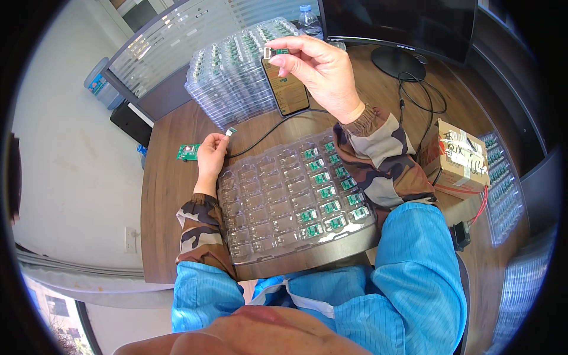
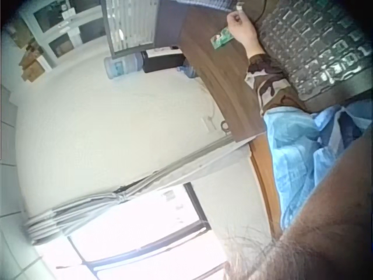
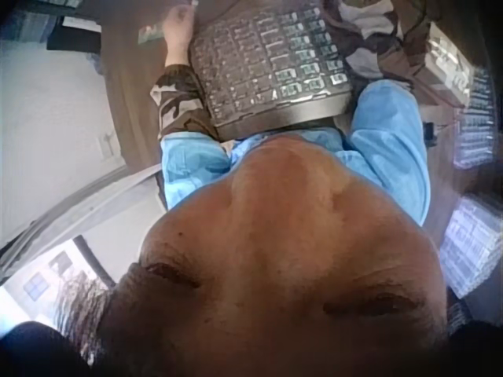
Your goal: Sort and place small electronic PCB components into a grid tray.
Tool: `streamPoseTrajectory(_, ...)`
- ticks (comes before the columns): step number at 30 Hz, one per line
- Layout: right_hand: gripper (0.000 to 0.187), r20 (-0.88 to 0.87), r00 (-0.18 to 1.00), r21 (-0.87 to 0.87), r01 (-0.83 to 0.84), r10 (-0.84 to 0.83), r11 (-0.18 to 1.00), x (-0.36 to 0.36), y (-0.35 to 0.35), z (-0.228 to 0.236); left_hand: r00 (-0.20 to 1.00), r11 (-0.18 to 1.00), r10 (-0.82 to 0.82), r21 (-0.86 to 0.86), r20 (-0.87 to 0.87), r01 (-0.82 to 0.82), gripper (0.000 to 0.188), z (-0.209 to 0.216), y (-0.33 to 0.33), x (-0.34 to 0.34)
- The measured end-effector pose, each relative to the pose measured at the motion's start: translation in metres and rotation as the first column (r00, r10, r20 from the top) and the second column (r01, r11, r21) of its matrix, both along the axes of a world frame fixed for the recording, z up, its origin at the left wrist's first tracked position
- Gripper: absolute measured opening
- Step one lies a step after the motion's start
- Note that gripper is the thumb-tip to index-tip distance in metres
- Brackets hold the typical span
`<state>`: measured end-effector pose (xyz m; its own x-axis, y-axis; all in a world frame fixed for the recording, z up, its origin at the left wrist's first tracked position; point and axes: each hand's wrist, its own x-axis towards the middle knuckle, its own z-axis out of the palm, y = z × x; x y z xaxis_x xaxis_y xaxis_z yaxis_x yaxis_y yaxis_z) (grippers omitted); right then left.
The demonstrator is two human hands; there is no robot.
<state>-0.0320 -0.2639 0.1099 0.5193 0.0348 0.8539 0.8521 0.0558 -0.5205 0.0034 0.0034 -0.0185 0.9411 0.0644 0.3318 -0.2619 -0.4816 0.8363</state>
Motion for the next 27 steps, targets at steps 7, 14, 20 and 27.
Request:
streamPoseTrajectory(7, 0.024, -0.177, 0.867, 0.285, -0.407, 0.465, 0.868, 0.004, -0.004, -0.001, 1.0, 0.999, 0.03, 0.015, -0.004, -0.029, 0.016, 0.0, 0.002, 0.0)
streamPoseTrajectory(14, 0.03, -0.236, 0.703, 0.364, -0.577, 0.671, 0.732, 0.008, -0.005, -0.002, 1.0, 0.999, 0.028, 0.025, -0.001, -0.028, 0.017, -0.002, 0.001, 0.002)
streamPoseTrajectory(20, 0.031, -0.243, 0.645, 0.377, -0.625, 0.725, 0.683, 0.006, -0.003, -0.001, 1.0, 0.999, 0.03, 0.027, -0.004, -0.03, 0.016, -0.001, 0.003, 0.0)
streamPoseTrajectory(27, 0.031, -0.259, 0.621, 0.331, -0.662, 0.739, 0.672, 0.011, -0.005, -0.004, 1.0, 1.0, 0.012, 0.003, 0.008, -0.012, 0.015, -0.004, 0.002, 0.004)
